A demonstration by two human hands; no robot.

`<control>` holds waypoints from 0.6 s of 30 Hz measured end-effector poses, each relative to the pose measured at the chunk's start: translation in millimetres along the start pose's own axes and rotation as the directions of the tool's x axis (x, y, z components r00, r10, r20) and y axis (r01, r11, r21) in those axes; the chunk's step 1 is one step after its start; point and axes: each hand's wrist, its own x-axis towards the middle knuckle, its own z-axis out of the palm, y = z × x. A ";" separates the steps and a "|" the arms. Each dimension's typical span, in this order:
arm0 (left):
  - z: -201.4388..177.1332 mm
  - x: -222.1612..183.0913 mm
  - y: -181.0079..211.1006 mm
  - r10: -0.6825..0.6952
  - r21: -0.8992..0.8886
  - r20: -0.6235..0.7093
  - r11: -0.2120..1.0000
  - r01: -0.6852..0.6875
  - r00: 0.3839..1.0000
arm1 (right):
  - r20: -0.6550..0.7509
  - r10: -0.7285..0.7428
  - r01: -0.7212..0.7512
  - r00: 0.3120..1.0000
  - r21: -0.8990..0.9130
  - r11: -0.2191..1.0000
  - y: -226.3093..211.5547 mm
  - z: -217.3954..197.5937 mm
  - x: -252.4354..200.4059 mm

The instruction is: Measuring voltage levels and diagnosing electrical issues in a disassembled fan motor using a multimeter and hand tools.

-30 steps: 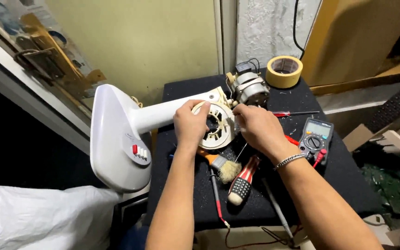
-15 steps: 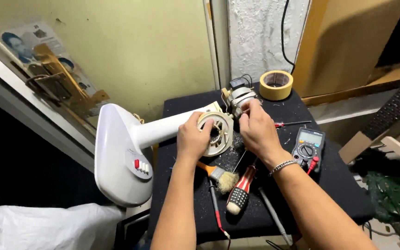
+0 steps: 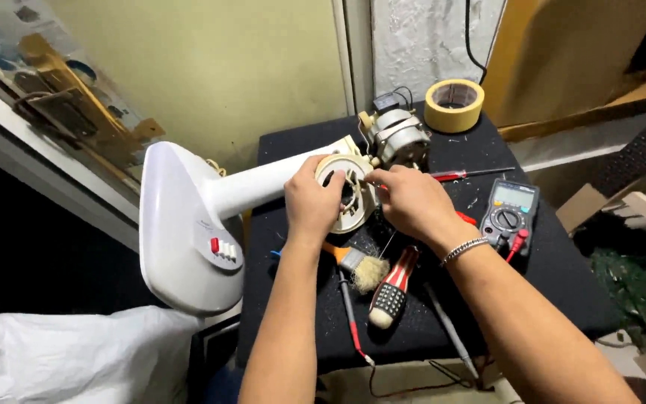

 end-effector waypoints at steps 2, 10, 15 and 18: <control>1.4 -1.2 -1.8 0.022 0.006 -0.031 1.000 -0.022 0.999 | 0.074 0.002 -0.003 0.997 0.022 1.000 -5.2 -6.5 -2.6; 3.1 -9.4 8.7 0.077 -0.015 -0.049 0.997 -0.078 0.996 | 0.014 0.038 -0.039 0.999 0.056 0.998 -1.9 2.4 0.3; 4.5 -8.6 4.7 0.130 0.002 -0.080 0.992 -0.130 0.988 | 0.080 0.031 -0.039 0.996 0.092 0.995 -5.7 -3.4 -1.3; 7.2 -5.5 -0.6 0.120 0.014 -0.081 0.993 -0.119 0.990 | 0.018 0.037 -0.037 0.999 0.022 0.999 -7.4 -1.1 -1.9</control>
